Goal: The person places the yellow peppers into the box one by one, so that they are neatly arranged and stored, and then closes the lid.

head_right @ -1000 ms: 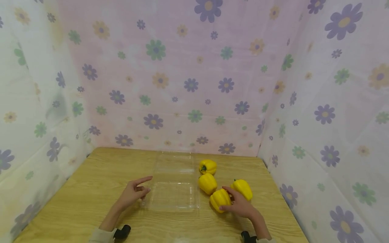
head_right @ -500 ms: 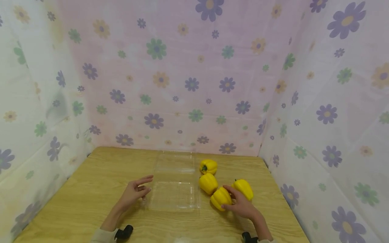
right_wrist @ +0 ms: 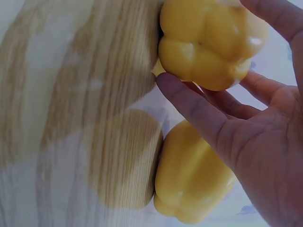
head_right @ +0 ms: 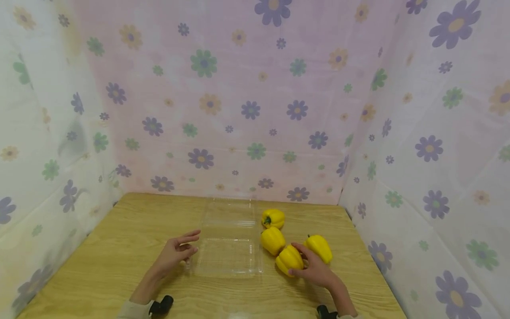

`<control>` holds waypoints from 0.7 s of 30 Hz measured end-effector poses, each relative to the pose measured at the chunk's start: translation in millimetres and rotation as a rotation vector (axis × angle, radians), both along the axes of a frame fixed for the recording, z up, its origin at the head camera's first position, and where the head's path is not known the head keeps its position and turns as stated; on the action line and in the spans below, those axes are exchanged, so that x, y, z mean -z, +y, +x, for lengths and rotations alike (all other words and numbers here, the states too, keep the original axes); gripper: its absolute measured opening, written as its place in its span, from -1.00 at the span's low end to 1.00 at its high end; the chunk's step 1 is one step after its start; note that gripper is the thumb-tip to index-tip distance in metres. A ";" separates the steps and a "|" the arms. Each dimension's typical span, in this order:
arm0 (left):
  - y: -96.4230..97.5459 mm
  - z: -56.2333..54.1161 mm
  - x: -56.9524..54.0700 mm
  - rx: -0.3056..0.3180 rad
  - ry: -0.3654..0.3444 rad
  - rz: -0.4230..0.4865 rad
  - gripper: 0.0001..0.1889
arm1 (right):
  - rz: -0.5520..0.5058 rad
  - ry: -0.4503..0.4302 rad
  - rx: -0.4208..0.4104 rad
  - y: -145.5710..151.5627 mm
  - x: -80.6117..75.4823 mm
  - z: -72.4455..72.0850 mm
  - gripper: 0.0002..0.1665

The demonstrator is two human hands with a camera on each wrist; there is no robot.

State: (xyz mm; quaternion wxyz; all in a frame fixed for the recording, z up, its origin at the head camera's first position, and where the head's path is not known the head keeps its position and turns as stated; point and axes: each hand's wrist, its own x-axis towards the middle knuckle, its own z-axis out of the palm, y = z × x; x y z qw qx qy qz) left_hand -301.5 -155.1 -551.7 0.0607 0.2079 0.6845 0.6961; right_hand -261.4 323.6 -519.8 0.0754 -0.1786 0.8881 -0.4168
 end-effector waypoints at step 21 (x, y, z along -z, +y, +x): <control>3.0 -0.9 -1.2 -0.031 -0.030 0.028 -0.43 | -0.056 -0.009 -0.061 2.6 -1.8 -0.4 -0.04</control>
